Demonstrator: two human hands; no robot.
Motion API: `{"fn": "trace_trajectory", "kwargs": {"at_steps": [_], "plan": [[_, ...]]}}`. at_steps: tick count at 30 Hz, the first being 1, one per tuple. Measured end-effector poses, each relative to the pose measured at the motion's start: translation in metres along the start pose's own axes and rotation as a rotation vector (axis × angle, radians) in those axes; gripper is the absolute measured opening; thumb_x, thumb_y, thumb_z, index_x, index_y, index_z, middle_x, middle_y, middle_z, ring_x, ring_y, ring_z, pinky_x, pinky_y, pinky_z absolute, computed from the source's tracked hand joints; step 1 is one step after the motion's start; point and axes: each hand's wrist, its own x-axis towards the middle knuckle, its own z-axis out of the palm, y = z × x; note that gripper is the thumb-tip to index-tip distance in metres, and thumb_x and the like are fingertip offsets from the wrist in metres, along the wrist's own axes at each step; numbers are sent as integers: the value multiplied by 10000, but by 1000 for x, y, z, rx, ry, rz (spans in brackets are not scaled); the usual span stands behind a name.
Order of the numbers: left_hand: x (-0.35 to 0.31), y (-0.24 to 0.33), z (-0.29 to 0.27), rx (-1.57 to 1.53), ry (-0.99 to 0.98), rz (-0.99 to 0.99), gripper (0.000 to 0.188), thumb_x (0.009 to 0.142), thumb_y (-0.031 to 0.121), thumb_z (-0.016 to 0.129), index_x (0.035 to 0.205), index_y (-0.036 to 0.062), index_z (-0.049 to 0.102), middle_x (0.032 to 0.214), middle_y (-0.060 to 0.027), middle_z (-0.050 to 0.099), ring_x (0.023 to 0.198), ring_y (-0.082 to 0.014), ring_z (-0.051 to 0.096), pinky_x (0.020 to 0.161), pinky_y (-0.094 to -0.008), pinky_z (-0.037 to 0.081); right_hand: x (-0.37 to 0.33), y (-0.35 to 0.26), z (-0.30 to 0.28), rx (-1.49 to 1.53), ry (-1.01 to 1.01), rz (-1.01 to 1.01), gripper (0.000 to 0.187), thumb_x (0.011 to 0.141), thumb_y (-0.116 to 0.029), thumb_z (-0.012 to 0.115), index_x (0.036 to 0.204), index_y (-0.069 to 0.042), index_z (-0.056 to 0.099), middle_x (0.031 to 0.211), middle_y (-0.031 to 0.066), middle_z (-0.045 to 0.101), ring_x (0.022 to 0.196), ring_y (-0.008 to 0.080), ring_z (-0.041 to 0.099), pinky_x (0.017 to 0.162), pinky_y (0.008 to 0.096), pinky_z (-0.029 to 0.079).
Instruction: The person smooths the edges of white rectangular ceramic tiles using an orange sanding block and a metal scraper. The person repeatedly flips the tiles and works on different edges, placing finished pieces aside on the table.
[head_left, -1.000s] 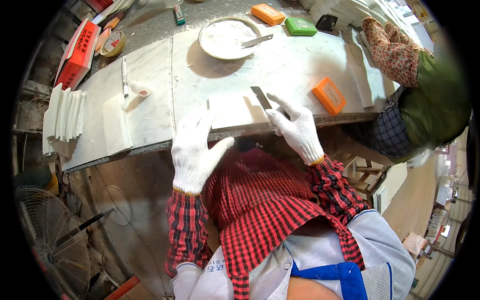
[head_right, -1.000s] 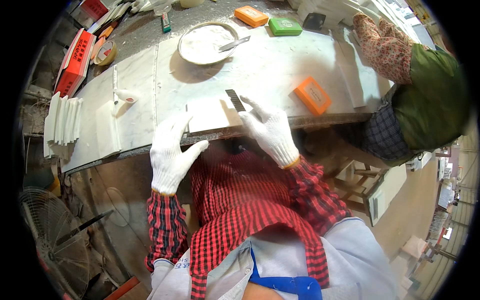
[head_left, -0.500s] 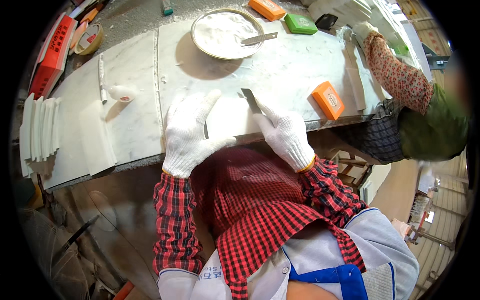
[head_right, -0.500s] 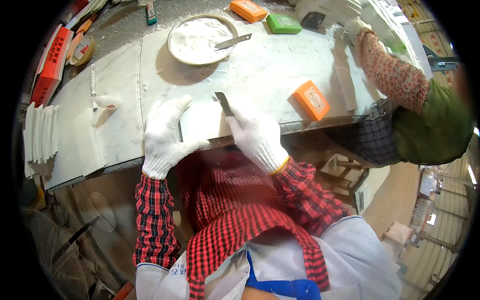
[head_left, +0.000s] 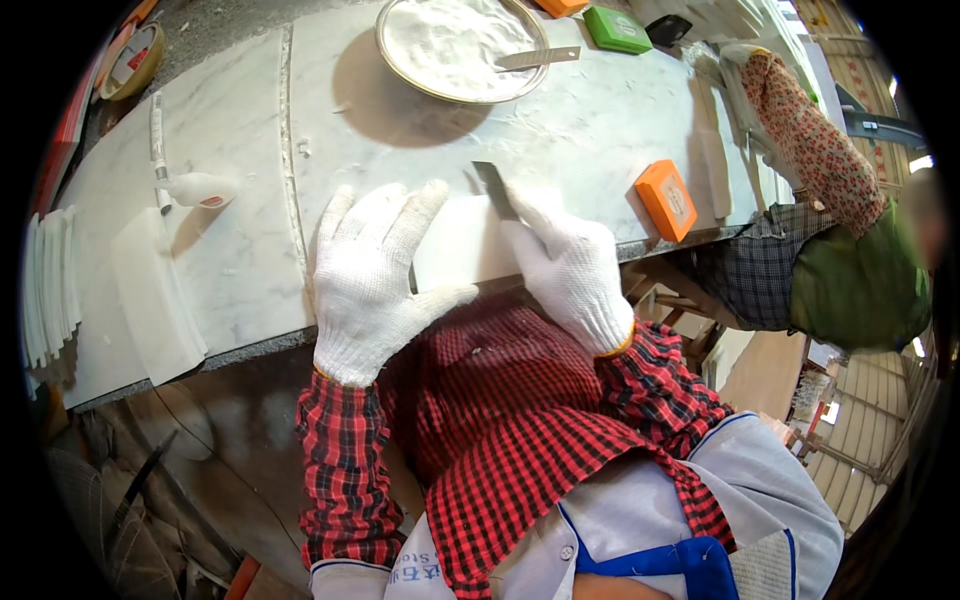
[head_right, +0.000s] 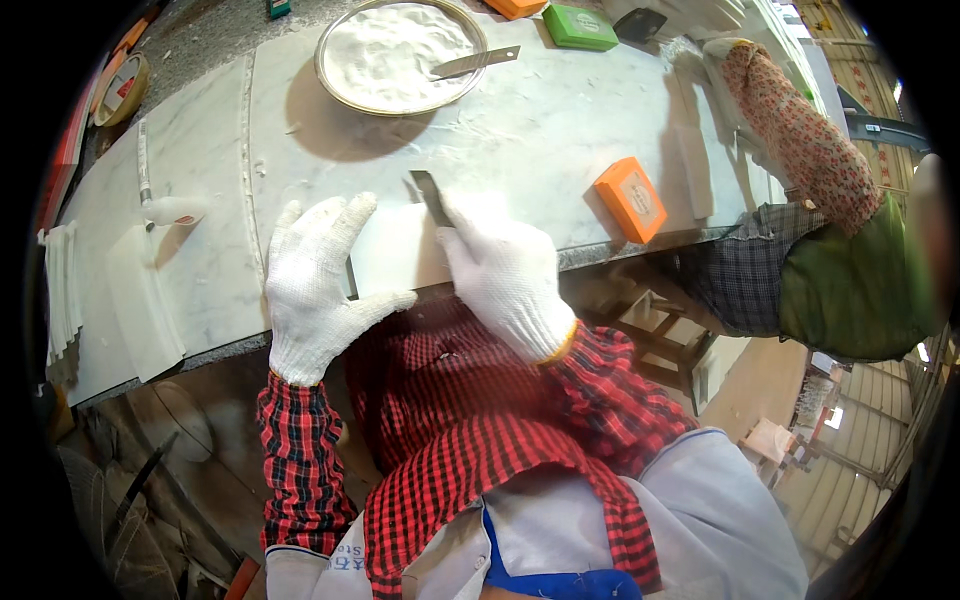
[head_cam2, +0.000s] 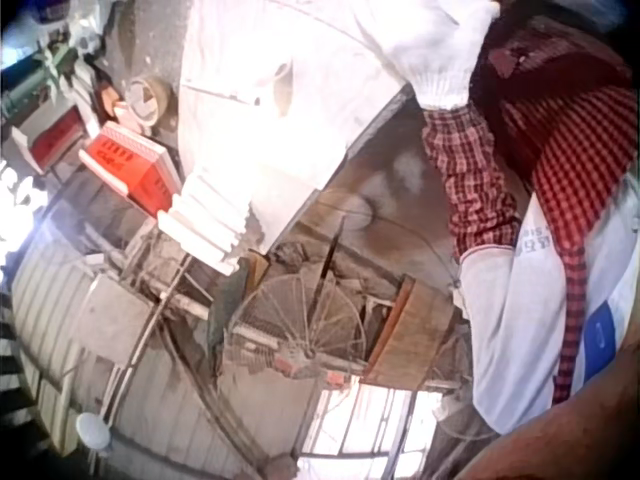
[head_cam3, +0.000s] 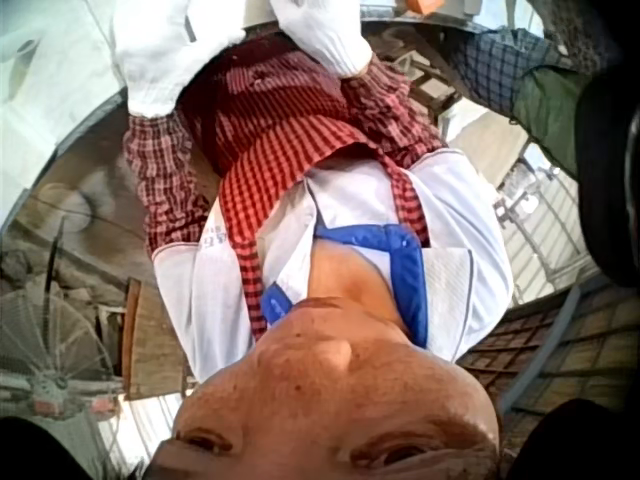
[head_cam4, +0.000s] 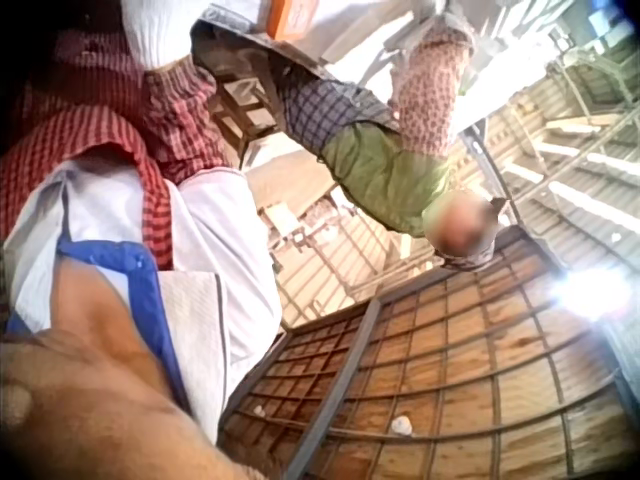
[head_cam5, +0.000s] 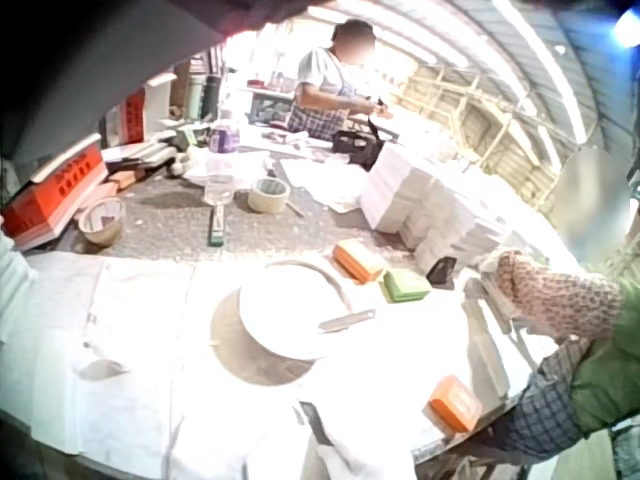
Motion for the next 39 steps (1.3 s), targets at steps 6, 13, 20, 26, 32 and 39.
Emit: {"fn": "trace_trajectory", "kwargs": {"at_steps": [6, 13, 20, 26, 32, 39], "plan": [[1, 1, 2, -7, -17, -4, 927, 547, 363, 967, 1376, 102, 644, 1299, -114, 688, 1244, -281, 626, 1191, -531, 367, -1, 2, 0, 24, -20, 52, 289, 934, -161, 667, 1219, -124, 691, 749, 170, 679, 679, 370, 695, 632, 449, 556], [4, 0, -1, 18, -11, 16, 927, 552, 363, 966, 1379, 100, 640, 1295, -113, 693, 1250, -283, 624, 1191, -528, 367, 3, -2, 0, 63, -3, 50, 314, 913, -140, 687, 1226, -110, 691, 855, 169, 702, 703, 378, 699, 655, 445, 560], [-3, 0, 1, 8, -23, -6, 930, 557, 369, 963, 1381, 88, 636, 1305, -117, 692, 1262, -289, 620, 1187, -530, 372, -4, 1, 3, 85, -18, 71, 291, 911, -156, 697, 1198, -107, 699, 907, 193, 700, 797, 380, 703, 693, 424, 566], [-1, 5, -3, 25, -14, 4, 944, 557, 353, 963, 1392, 72, 624, 1320, -134, 682, 1264, -311, 615, 1174, -505, 397, 12, -7, -1, 597, -37, 175, 400, 963, -122, 677, 1358, -59, 667, 837, 88, 717, 681, 162, 680, 636, 319, 556], [6, 14, -6, 19, -2, -27, 978, 557, 301, 965, 1421, 51, 579, 1356, -189, 628, 1301, -384, 562, 1147, -483, 421, -6, -2, -42, 890, -267, 363, 594, 986, -92, 628, 1557, -64, 466, 832, 26, 642, 652, 68, 557, 607, 230, 501], [9, 35, -5, 197, 77, -104, 845, 719, 183, 841, 1486, 42, 513, 1427, -228, 558, 1389, -424, 470, 1171, -489, 391, -17, -8, -52, 964, -196, 202, 699, 963, -46, 655, 1597, -11, 362, 849, 33, 656, 695, 75, 572, 651, 239, 514]]}}
